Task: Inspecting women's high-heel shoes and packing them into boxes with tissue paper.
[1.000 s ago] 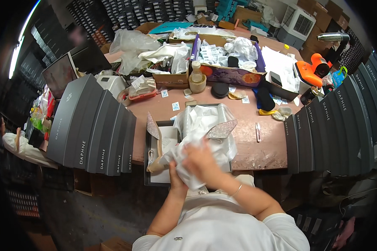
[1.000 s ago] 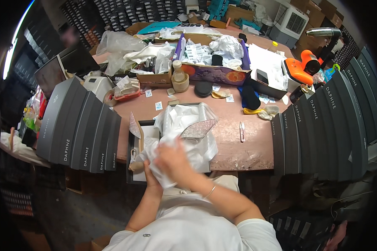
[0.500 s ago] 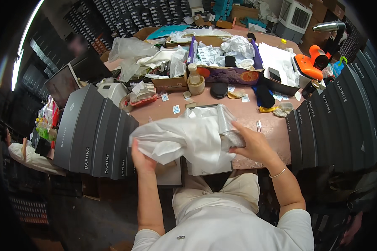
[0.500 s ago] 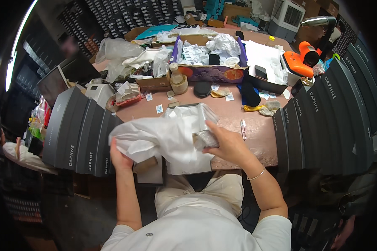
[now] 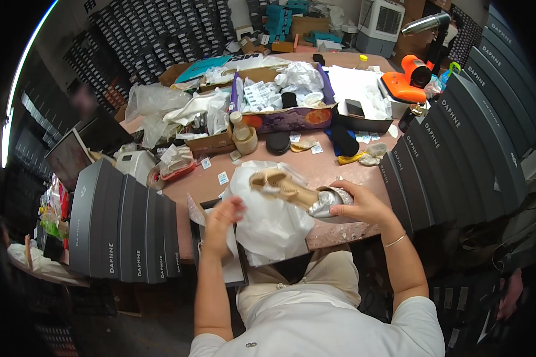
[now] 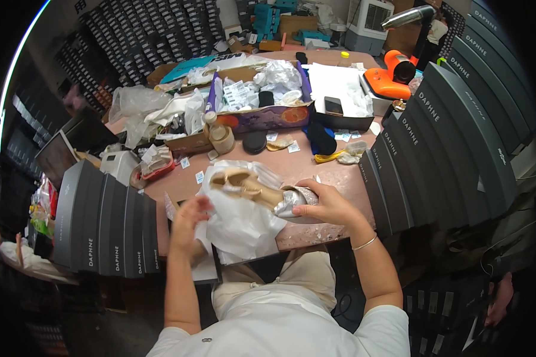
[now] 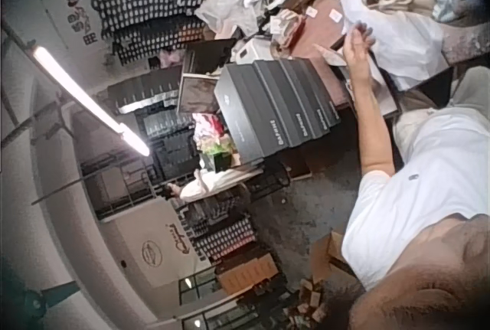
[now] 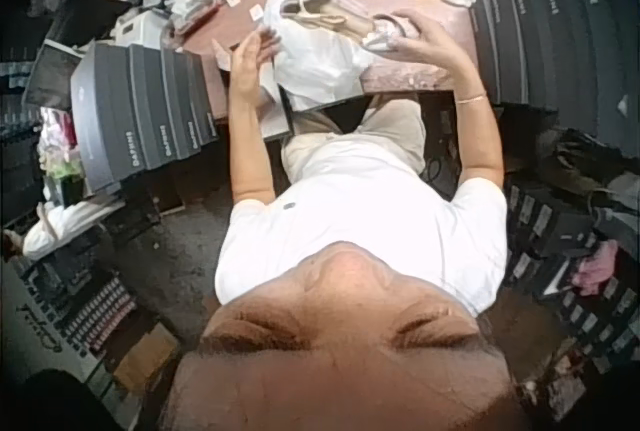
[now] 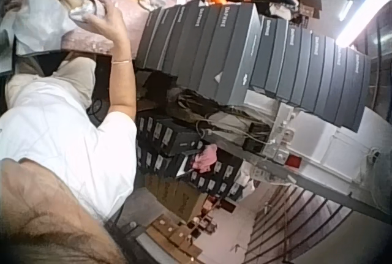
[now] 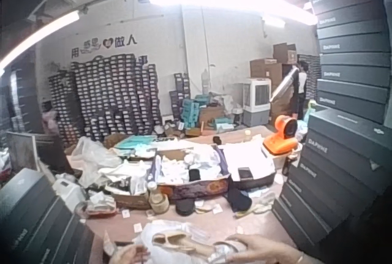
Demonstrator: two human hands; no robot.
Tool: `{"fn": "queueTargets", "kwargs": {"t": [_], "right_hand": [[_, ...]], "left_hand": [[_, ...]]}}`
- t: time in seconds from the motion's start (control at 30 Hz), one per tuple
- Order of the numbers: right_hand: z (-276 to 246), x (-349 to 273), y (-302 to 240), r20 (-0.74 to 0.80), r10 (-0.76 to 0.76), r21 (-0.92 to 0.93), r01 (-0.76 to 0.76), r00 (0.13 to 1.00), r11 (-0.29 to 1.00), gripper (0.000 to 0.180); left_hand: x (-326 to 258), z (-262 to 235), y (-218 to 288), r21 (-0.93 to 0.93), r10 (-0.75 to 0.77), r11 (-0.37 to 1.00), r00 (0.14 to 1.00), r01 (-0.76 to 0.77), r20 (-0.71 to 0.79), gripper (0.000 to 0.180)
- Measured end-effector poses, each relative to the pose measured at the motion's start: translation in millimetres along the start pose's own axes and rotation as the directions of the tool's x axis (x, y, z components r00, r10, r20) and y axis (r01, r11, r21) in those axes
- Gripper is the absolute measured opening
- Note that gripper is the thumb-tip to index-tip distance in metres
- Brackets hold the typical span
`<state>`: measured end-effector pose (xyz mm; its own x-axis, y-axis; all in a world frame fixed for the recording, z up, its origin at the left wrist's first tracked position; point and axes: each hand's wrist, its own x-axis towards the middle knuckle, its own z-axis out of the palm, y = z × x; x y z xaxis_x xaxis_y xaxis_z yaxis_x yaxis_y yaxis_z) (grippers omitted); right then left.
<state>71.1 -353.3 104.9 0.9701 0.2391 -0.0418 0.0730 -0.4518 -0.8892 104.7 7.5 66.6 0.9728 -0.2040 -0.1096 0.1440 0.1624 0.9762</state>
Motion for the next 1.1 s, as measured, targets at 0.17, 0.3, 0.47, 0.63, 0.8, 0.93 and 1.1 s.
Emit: {"fn": "queueTargets", "kwargs": {"t": [0.17,0.3,0.47,0.63,0.8,0.93,1.1], "right_hand": [[30,56,-58,0.641,-0.146,-0.204,0.351,0.754,0.914,0.075],[73,78,-91,0.597,-0.243,-0.376,0.535,0.764,0.757,0.057],[136,48,-71,0.299,-0.522,-0.464,0.600,0.799,0.652,0.038],[177,48,-58,0.210,-0.263,-0.460,0.333,0.942,0.824,0.054],[184,39,-35,0.284,-0.274,-0.183,0.333,0.919,0.925,0.049],[166,43,-35,0.212,-0.202,-0.014,0.209,0.956,0.978,0.046],[174,101,26,-0.072,-0.461,-0.602,0.330,0.885,0.727,0.032]], "left_hand": [[-12,9,27,0.418,-0.435,0.887,0.656,0.196,0.616,0.054],[-49,5,-17,0.105,-0.501,0.803,0.569,0.587,0.652,0.051],[-81,-6,-52,-0.306,-0.301,0.809,0.801,0.502,0.518,0.058],[-104,24,-69,-0.357,-0.287,0.875,0.944,0.328,0.163,0.056],[-111,20,-80,-0.390,-0.347,0.853,0.935,0.347,0.072,0.052],[-108,7,-78,-0.516,-0.303,0.802,0.949,0.302,0.084,0.049],[-106,-4,-52,-0.565,-0.188,0.797,0.977,0.213,0.104,0.058]]}}
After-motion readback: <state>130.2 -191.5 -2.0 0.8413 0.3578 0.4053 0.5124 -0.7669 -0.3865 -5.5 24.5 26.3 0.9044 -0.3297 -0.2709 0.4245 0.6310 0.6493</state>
